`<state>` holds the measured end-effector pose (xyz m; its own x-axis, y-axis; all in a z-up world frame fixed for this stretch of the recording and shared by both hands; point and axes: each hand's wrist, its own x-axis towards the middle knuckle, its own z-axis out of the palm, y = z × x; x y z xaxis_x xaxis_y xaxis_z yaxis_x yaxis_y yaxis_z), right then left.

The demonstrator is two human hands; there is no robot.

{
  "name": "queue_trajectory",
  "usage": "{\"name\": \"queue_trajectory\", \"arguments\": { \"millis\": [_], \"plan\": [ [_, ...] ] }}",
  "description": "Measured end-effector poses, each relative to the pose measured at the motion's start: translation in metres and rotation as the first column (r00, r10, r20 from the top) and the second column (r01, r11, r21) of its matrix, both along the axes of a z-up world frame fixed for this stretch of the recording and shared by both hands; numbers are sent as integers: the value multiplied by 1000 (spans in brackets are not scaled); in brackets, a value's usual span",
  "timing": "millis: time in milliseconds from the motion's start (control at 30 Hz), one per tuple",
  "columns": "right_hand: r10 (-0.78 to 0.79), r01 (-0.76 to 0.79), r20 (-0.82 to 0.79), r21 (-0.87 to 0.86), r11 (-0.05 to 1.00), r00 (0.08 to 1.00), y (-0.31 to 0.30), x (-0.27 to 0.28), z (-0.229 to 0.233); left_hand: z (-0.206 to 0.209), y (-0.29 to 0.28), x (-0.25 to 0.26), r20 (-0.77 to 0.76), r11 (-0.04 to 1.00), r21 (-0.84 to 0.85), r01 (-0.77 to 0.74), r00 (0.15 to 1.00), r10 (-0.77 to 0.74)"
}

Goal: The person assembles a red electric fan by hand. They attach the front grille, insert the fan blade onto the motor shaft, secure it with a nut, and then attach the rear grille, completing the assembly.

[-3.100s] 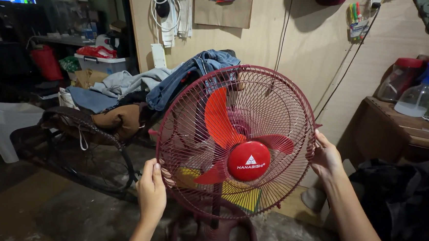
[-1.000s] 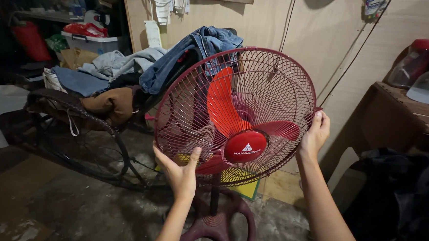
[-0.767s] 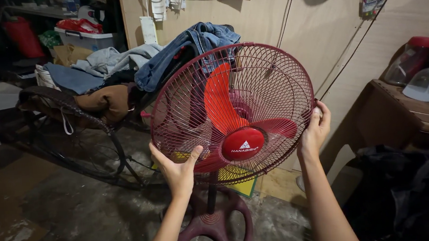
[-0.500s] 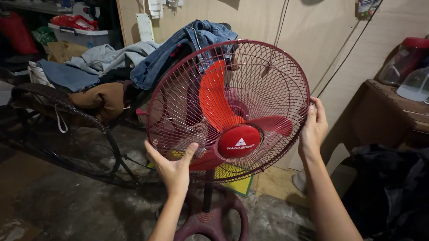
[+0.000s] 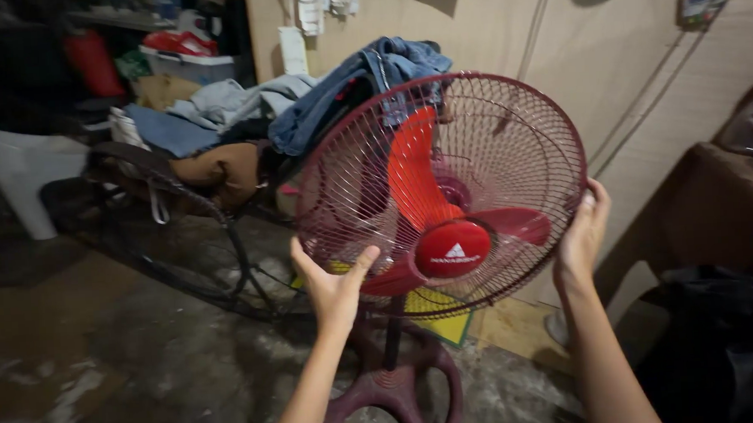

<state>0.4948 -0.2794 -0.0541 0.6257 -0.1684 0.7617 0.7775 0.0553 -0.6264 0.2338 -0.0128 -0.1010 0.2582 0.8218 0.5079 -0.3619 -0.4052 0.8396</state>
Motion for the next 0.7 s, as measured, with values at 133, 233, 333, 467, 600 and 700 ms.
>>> {"name": "queue_trajectory", "arguments": {
  "millis": [133, 233, 333, 467, 600, 700],
  "plan": [
    [222, -106, -265, 391, 914, 939, -15, 15, -65, 8, 5, -11, -23, 999, -6, 44, 999, -44],
    [389, 8, -402, 703, 711, 829, -2, 6, -143, 13, 6, -17, -17, 998, -1, 59, 998, -59],
    [592, 149, -545, 797, 585, 593, 41, -17, -218, 15, -1, -15, -24, 996, -30, 80, 996, -80],
    [750, 101, -438, 887, 451, 496, 110, -16, -246, 18, -2, -16, -1, 997, 5, 81, 997, -81],
    [692, 138, -423, 893, 429, 584, 115, -3, -234, 38, 14, -15, -21, 996, 82, 25, 1000, -23],
    [666, 235, -459, 885, 402, 588, 113, -2, -229, 64, 30, -2, 48, 998, -11, 55, 997, -54]
  ]
}}
